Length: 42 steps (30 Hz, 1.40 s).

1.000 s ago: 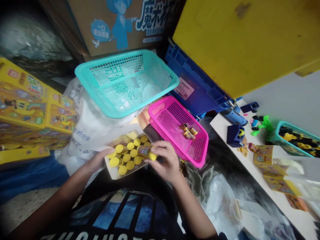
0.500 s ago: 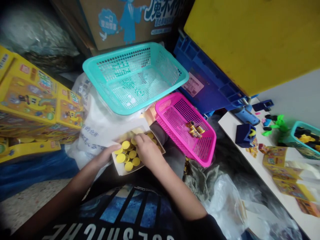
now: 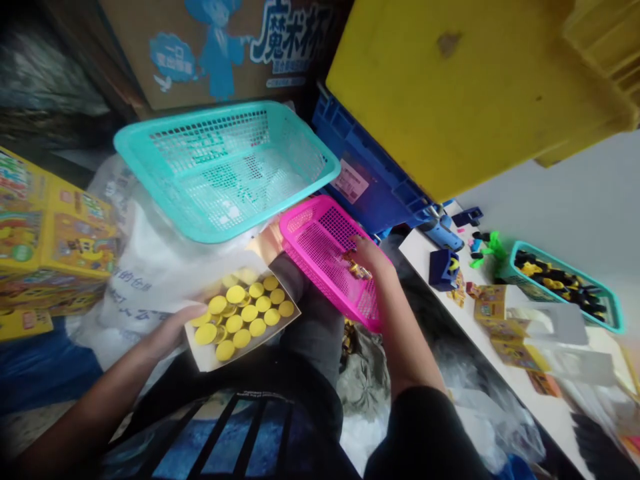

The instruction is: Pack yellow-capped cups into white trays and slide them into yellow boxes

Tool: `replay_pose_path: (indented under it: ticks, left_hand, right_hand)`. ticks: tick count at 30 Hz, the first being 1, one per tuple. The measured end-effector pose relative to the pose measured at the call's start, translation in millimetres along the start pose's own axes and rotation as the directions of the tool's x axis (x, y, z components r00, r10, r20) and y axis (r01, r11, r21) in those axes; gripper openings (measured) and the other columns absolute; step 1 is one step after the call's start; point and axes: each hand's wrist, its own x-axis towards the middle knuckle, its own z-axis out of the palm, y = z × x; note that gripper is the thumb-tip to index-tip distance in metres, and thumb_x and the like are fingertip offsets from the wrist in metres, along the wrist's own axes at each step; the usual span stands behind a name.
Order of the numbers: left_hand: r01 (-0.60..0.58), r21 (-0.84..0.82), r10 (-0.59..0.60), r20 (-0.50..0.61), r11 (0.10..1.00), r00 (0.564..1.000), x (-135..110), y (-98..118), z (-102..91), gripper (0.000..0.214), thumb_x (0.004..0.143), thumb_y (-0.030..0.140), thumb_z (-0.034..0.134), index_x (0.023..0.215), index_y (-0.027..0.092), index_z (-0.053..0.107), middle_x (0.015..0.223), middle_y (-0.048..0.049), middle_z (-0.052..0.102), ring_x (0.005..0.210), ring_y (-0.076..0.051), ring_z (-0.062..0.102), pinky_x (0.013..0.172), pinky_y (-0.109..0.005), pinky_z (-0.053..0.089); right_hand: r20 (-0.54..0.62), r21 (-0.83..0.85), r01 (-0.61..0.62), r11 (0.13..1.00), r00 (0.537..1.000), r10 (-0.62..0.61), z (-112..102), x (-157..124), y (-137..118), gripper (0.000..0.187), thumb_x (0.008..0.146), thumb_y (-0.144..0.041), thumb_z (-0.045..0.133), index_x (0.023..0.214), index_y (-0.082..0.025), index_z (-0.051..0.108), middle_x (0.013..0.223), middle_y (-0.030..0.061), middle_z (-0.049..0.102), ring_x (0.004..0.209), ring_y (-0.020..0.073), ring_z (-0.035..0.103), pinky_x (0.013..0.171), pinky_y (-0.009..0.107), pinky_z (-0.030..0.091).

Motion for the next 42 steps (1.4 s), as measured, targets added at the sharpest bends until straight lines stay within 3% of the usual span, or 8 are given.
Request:
replay_pose_path:
  ticks: [6, 10, 12, 14, 17, 23, 30, 42]
  left_hand:
    - [-0.020, -0.040, 0.020, 0.002, 0.999, 1.000, 3, -9, -8.1, 0.061, 0.073, 0.042, 0.078, 0.128, 0.016, 0.074, 0.107, -0.0154, 0.081, 0.105, -0.045, 0.074, 0.088, -0.057, 0.062]
    - [0.004, -0.035, -0.004, 0.010, 0.999, 1.000, 1, -3, -3.2, 0.068, 0.076, 0.044, 0.077, 0.137, 0.018, 0.068, 0.106, -0.0152, 0.082, 0.096, -0.043, 0.077, 0.086, -0.056, 0.062]
    - [0.022, -0.024, -0.022, 0.013, 0.999, 1.000, 0, 1, 0.7, 0.071, 0.075, 0.046, 0.077, 0.139, 0.017, 0.066, 0.101, -0.0149, 0.082, 0.092, -0.042, 0.078, 0.084, -0.053, 0.063]
    - [0.021, -0.009, -0.021, 0.017, 1.000, 1.000, 0, 4, 3.6, 0.072, 0.072, 0.047, 0.078, 0.137, 0.016, 0.068, 0.100, -0.0150, 0.082, 0.090, -0.041, 0.078, 0.082, -0.051, 0.063]
    - [0.022, 0.020, -0.022, 0.019, 1.000, 1.000, 0, 6, 5.9, 0.068, 0.072, 0.048, 0.077, 0.132, 0.016, 0.071, 0.104, -0.0151, 0.082, 0.091, -0.041, 0.077, 0.082, -0.051, 0.063]
    - [-0.063, -0.006, 0.064, 0.049, 0.998, 0.997, -3, 5, 12.7, 0.068, 0.073, 0.042, 0.076, 0.136, 0.018, 0.068, 0.121, -0.0137, 0.078, 0.116, -0.042, 0.070, 0.103, -0.055, 0.055]
    - [-0.125, -0.004, 0.125, 0.097, 0.992, 0.987, -1, 2, 10.5, 0.064, 0.078, 0.041, 0.072, 0.136, 0.016, 0.069, 0.129, -0.0138, 0.075, 0.127, -0.042, 0.063, 0.110, -0.055, 0.048]
    - [-0.087, -0.043, 0.092, 0.118, 0.995, 0.989, 1, 0, 1.7, 0.065, 0.080, 0.040, 0.072, 0.140, 0.016, 0.066, 0.126, -0.0137, 0.076, 0.121, -0.041, 0.068, 0.106, -0.052, 0.053]
  right_hand:
    - [0.068, 0.020, 0.152, 0.988, 0.986, -0.153, 29, 26, 0, 0.014, 0.080, -0.001, 0.068, 0.087, -0.012, 0.074, 0.098, 0.0164, 0.076, 0.103, 0.0248, 0.069, 0.097, 0.033, 0.049]
    - [-0.099, 0.115, 0.257, 0.960, 0.964, -0.246, 16, -10, -9, 0.027, 0.089, -0.012, 0.063, 0.115, -0.015, 0.067, 0.118, 0.0137, 0.072, 0.110, 0.0219, 0.068, 0.098, 0.034, 0.053]
    - [-0.318, 0.209, 0.407, 0.889, 0.888, -0.332, 7, -41, -19, 0.028, 0.090, -0.020, 0.065, 0.117, -0.020, 0.064, 0.122, 0.0119, 0.069, 0.114, 0.0231, 0.067, 0.097, 0.038, 0.055]
    - [-0.553, 0.237, 0.587, 0.774, 0.737, -0.389, 0, -74, -34, 0.025, 0.089, -0.025, 0.069, 0.113, -0.024, 0.064, 0.119, 0.0104, 0.069, 0.113, 0.0257, 0.066, 0.095, 0.044, 0.056]
    - [-0.686, 0.232, 0.705, 0.670, 0.607, -0.401, -4, -115, -62, 0.028, 0.087, -0.024, 0.071, 0.114, -0.027, 0.063, 0.105, 0.0070, 0.071, 0.099, 0.0249, 0.069, 0.087, 0.044, 0.058]
    - [-0.550, 0.309, 0.765, 0.565, 0.628, -0.550, 3, -138, -112, 0.043, 0.086, -0.018, 0.061, 0.128, -0.022, 0.054, 0.110, 0.0101, 0.072, 0.096, 0.0236, 0.068, 0.079, 0.037, 0.057]
    - [-0.148, -0.085, 0.747, 0.659, 0.645, -0.750, 17, -104, -160, 0.021, 0.098, -0.014, 0.052, 0.114, -0.017, 0.067, 0.116, 0.0127, 0.072, 0.113, 0.0293, 0.057, 0.088, 0.044, 0.039]
    - [-0.256, -0.083, 0.713, 0.696, 0.660, -0.707, 17, -111, -158, 0.019, 0.104, -0.021, 0.051, 0.110, -0.021, 0.069, 0.116, 0.0081, 0.073, 0.105, 0.0256, 0.055, 0.085, 0.042, 0.034]
